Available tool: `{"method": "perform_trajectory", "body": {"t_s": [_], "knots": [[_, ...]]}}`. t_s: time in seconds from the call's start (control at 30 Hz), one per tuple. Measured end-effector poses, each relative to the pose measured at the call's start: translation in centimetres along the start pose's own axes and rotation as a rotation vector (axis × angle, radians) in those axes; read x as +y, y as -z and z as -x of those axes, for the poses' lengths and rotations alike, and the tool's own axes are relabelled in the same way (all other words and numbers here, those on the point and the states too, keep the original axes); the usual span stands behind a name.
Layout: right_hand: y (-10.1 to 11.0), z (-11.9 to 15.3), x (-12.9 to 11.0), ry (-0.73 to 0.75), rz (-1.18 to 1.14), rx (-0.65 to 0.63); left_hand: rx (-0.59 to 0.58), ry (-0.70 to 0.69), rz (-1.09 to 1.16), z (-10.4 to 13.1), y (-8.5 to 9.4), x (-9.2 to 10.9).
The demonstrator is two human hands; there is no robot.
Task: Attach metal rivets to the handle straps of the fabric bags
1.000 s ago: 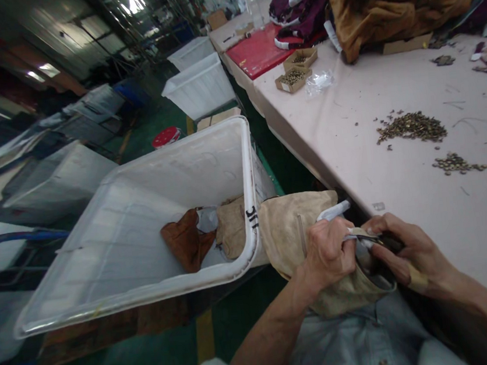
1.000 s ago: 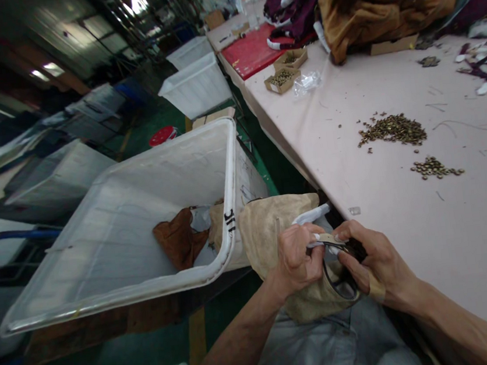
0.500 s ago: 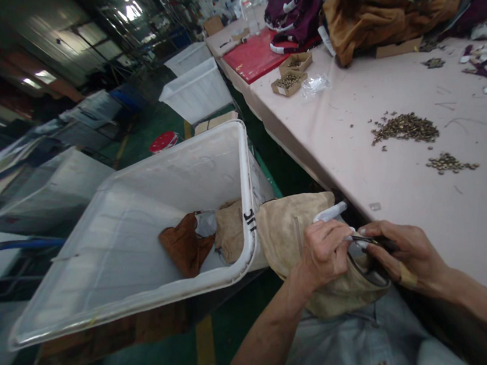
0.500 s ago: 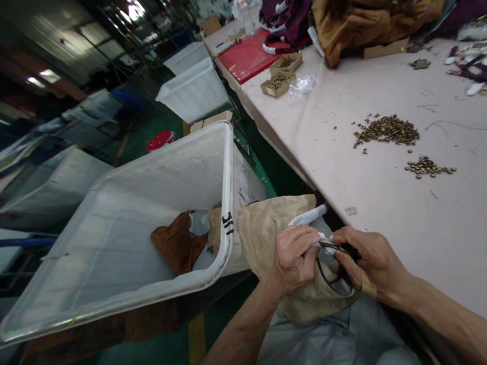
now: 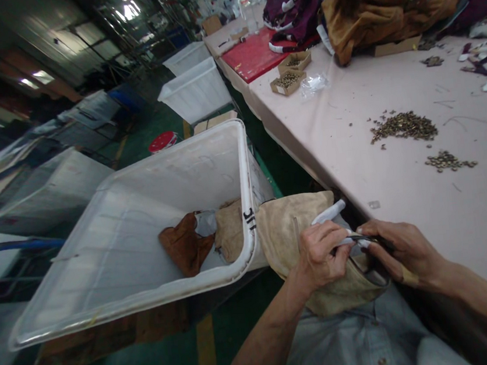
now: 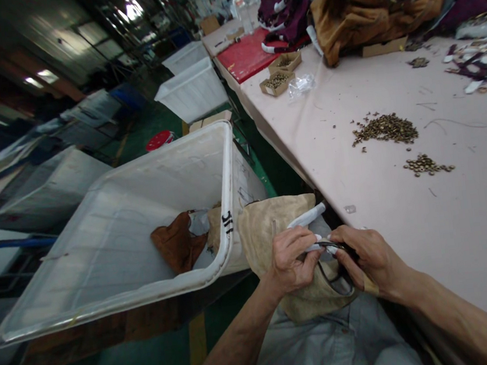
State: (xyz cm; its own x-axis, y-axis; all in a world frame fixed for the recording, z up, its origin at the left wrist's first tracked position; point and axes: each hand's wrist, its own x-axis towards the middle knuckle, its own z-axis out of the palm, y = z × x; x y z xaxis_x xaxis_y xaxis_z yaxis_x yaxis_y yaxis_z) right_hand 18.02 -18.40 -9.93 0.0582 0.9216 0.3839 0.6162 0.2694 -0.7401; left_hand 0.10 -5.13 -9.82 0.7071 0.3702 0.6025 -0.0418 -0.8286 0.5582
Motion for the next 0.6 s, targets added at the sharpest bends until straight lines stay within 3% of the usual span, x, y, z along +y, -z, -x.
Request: {"method": "perform_trajectory", "body": {"t_s": [0.6], "knots": [[0.17,-0.53,0.01,0.177,-0.022,0.039,0.090,0.037,0.024,0.02,-0.97,0.72]]}}
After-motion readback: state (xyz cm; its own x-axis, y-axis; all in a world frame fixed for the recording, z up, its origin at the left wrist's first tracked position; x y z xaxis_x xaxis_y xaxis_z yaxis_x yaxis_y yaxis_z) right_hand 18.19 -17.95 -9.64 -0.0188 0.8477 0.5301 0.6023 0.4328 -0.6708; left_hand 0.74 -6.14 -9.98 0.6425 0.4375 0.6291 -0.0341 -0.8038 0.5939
